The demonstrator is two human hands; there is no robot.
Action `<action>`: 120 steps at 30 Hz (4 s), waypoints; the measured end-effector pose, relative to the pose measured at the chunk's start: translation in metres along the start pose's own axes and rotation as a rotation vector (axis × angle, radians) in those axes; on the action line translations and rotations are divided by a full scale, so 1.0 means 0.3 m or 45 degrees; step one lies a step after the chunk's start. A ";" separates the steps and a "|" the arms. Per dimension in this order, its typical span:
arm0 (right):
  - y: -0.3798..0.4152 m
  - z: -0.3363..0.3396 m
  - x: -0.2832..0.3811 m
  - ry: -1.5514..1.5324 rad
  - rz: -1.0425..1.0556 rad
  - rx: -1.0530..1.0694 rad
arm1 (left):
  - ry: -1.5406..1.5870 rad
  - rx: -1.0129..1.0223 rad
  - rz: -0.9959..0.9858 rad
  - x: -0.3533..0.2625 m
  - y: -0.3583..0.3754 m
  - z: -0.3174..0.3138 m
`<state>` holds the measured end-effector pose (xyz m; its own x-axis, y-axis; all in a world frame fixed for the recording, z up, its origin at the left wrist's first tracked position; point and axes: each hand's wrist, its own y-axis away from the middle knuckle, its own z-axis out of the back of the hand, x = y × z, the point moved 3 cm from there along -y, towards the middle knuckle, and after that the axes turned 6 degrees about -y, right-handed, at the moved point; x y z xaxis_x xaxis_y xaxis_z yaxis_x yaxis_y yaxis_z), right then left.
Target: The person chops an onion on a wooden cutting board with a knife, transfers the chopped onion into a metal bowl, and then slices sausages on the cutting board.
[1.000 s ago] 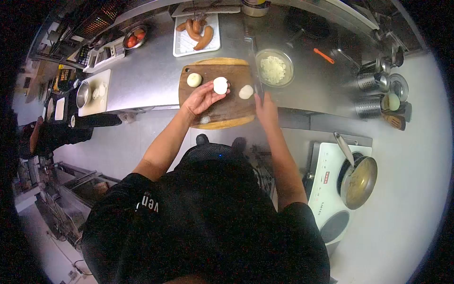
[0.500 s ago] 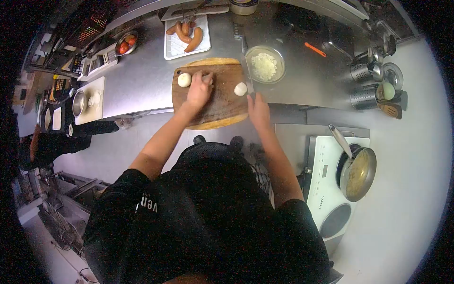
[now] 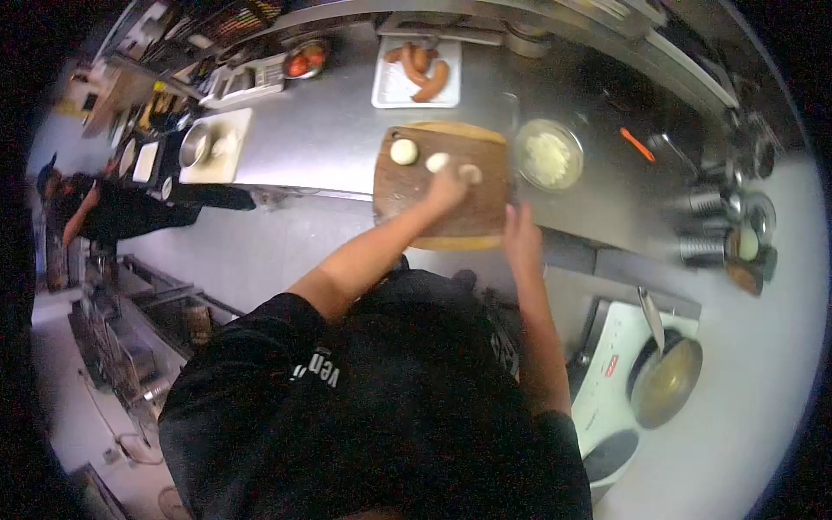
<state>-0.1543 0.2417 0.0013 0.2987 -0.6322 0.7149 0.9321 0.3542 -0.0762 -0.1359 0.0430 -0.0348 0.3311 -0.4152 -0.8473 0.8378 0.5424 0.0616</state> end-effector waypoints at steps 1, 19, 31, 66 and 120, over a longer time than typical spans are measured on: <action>0.004 -0.014 0.005 0.016 0.051 0.060 | -0.055 0.022 0.028 -0.027 0.010 0.039; 0.059 -0.023 0.096 0.188 -0.227 0.501 | -0.656 0.334 -0.671 -0.019 -0.009 0.039; 0.043 -0.068 0.048 0.149 -0.231 0.525 | -0.720 0.284 -0.711 0.020 -0.028 0.006; 0.044 0.015 0.121 0.193 -0.215 0.651 | -0.560 0.144 -0.677 0.002 0.023 0.039; 0.049 -0.079 0.104 0.128 -0.273 0.674 | -0.488 0.130 -0.658 0.031 0.042 0.055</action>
<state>-0.1265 0.2109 0.0059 0.1565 -0.7813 0.6042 0.7521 0.4908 0.4398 -0.1150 0.0340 -0.0331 -0.0102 -0.8454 -0.5340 0.9613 0.1388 -0.2380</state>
